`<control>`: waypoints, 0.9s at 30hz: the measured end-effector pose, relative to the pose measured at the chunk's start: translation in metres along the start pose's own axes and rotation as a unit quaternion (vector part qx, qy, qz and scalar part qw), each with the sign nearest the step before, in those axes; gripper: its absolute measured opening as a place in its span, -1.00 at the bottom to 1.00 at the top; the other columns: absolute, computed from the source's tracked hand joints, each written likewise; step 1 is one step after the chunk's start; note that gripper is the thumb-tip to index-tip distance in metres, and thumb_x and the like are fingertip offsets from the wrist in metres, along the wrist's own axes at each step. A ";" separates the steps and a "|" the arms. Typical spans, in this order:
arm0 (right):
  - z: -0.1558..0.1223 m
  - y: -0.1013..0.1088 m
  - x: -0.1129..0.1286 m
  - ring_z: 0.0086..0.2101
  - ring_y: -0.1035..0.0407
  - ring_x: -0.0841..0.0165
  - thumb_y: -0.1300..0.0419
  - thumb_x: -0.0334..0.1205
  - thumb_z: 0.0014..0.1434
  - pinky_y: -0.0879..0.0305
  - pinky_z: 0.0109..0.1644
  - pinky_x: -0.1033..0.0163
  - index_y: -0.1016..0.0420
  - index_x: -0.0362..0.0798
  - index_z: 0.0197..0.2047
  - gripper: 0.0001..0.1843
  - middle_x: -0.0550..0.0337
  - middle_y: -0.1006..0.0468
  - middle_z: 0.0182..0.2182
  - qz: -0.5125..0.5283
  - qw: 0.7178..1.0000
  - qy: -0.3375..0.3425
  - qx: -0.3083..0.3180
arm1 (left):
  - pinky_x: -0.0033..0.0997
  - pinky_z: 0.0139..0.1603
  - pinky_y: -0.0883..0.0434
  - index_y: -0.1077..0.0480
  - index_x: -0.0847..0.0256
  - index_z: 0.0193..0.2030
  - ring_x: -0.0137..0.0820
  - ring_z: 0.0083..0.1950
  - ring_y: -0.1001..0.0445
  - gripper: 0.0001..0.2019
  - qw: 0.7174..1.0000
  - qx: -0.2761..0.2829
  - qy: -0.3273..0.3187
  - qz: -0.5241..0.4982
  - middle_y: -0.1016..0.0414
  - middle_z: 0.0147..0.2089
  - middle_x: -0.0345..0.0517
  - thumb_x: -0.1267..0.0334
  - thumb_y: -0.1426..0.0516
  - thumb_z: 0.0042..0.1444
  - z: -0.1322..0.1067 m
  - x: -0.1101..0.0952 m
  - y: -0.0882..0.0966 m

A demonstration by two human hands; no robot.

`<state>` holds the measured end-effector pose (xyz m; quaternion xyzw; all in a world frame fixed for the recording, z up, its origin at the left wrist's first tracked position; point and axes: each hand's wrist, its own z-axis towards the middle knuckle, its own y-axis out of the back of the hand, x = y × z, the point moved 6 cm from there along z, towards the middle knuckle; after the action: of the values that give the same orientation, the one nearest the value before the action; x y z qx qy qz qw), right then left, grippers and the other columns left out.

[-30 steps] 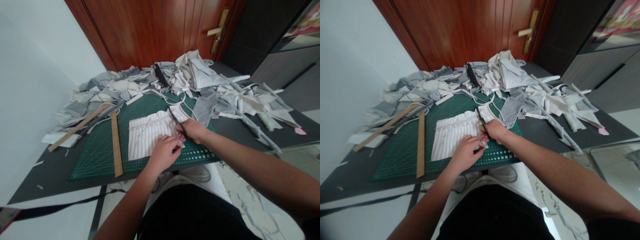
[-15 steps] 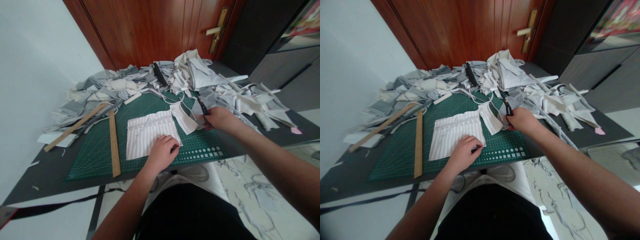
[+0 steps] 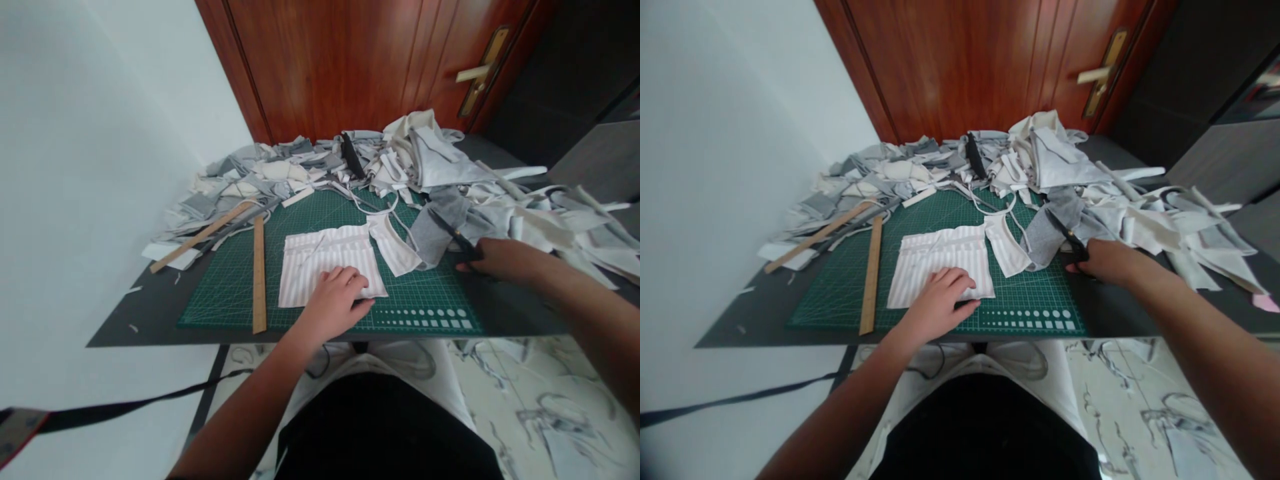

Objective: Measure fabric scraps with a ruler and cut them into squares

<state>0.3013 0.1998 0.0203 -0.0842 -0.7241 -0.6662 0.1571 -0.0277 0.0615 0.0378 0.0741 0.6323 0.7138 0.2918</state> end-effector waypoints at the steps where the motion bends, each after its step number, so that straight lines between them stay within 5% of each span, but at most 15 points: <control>1: -0.001 0.000 -0.001 -0.50 -0.45 0.15 -0.53 -0.17 -0.07 -0.28 -0.34 0.10 -0.29 0.04 -0.59 -0.56 0.06 -0.46 -0.61 -0.054 0.997 -0.023 0.047 | -0.13 0.10 -0.33 -0.42 0.14 0.00 -0.14 0.13 -0.39 -0.77 1.000 0.005 0.007 0.003 -0.48 0.07 -0.03 0.10 -0.21 0.30 -0.005 0.007 0.006; 3: -0.009 0.008 0.005 -0.42 -0.50 0.13 -0.44 -0.24 0.05 -0.28 -0.30 0.10 -0.38 -0.01 -0.52 -0.70 -0.07 -0.56 -0.48 -0.127 0.986 -0.053 0.095 | -0.08 0.17 -0.31 -0.43 0.14 0.03 -0.11 0.17 -0.37 -0.73 0.999 0.018 0.030 0.012 -0.46 0.12 -0.01 0.13 -0.26 0.26 -0.015 0.027 0.017; 5: -0.024 0.018 0.031 -0.33 -0.53 0.08 -0.34 -0.30 0.14 -0.32 -0.23 0.07 -0.50 -0.09 -0.39 -0.89 -0.15 -0.60 -0.38 -0.152 0.987 -0.018 0.049 | -0.01 0.20 -0.31 -0.44 0.14 0.07 -0.08 0.20 -0.36 -0.68 0.997 0.040 0.060 0.021 -0.45 0.16 0.00 0.15 -0.29 0.21 -0.027 0.050 0.026; 8: -0.059 0.011 0.103 -0.06 -0.52 0.04 -0.23 -0.25 0.26 -0.39 0.07 -0.01 -0.56 -0.15 0.03 -0.70 -0.19 -0.61 -0.08 -0.099 0.977 0.185 -0.040 | -0.01 0.24 -0.33 -0.47 0.14 0.05 -0.09 0.20 -0.38 -0.66 0.994 0.072 0.077 0.003 -0.45 0.15 -0.02 0.19 -0.34 0.15 -0.043 0.077 0.032; 10: -0.086 -0.015 0.150 0.11 -0.43 0.08 -0.21 -0.19 0.31 -0.34 0.24 -0.02 -0.52 -0.08 0.18 -0.60 -0.12 -0.55 0.11 -0.010 0.934 0.356 -0.014 | -0.06 0.28 -0.33 -0.49 0.14 0.05 -0.14 0.20 -0.39 -0.66 0.996 0.069 0.062 -0.017 -0.44 0.16 -0.01 0.22 -0.34 0.14 -0.051 0.084 0.035; 12: -0.098 -0.044 0.174 0.14 -0.41 0.10 -0.22 -0.20 0.32 -0.36 0.26 -0.04 -0.52 -0.06 0.20 -0.60 -0.09 -0.52 0.16 0.028 0.908 0.418 0.000 | -0.09 0.29 -0.34 -0.51 0.14 0.05 -0.16 0.19 -0.40 -0.68 0.997 0.057 0.050 -0.022 -0.45 0.15 -0.01 0.22 -0.33 0.16 -0.055 0.085 0.036; 17: -0.094 -0.076 0.177 -0.03 -0.50 0.16 -0.10 -0.34 0.39 -0.47 0.10 -0.01 -0.58 -0.08 0.04 -0.73 -0.04 -0.62 -0.03 0.037 0.901 0.429 -0.055 | -0.09 0.24 -0.38 -0.53 0.17 -0.08 -0.18 0.10 -0.45 -0.85 0.998 0.053 0.042 0.000 -0.50 0.05 -0.02 0.29 -0.23 0.21 -0.060 0.084 0.037; 21: -0.101 -0.062 0.174 -0.15 -0.49 0.18 -0.10 -0.32 0.37 -0.45 -0.02 0.05 -0.56 -0.09 -0.10 -0.80 -0.02 -0.62 -0.22 0.083 0.900 0.424 -0.060 | -0.07 0.25 -0.37 -0.52 0.17 -0.11 -0.15 0.14 -0.44 -0.81 0.998 0.039 0.052 -0.007 -0.53 0.07 0.00 0.38 -0.12 0.18 -0.068 0.087 0.042; 24: -0.106 -0.044 0.173 -0.09 -0.48 0.21 -0.10 -0.31 0.31 -0.40 0.04 0.10 -0.52 -0.08 -0.07 -0.80 0.01 -0.62 -0.14 0.181 0.891 0.413 -0.054 | -0.12 0.23 -0.38 -0.50 0.16 -0.15 -0.16 0.14 -0.47 -0.83 0.993 0.000 0.090 -0.077 -0.54 0.09 0.00 0.22 -0.08 0.27 -0.071 0.092 0.050; 27: -0.089 -0.038 0.165 -0.27 -0.48 0.30 -0.08 -0.21 0.30 -0.36 -0.17 0.23 -0.49 -0.05 -0.14 -0.82 0.15 -0.61 -0.28 0.265 0.906 0.327 -0.043 | -0.31 -0.08 -0.43 -0.44 0.15 -0.16 -0.29 -0.16 -0.50 -0.78 0.972 -0.035 0.160 -0.170 -0.54 -0.18 -0.14 0.06 -0.08 0.28 -0.065 0.103 0.053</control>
<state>0.1442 0.0931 0.0460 -0.0570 -0.5536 -0.6204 0.5526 -0.1605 0.0564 0.0484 -0.1599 0.6488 0.6782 0.3060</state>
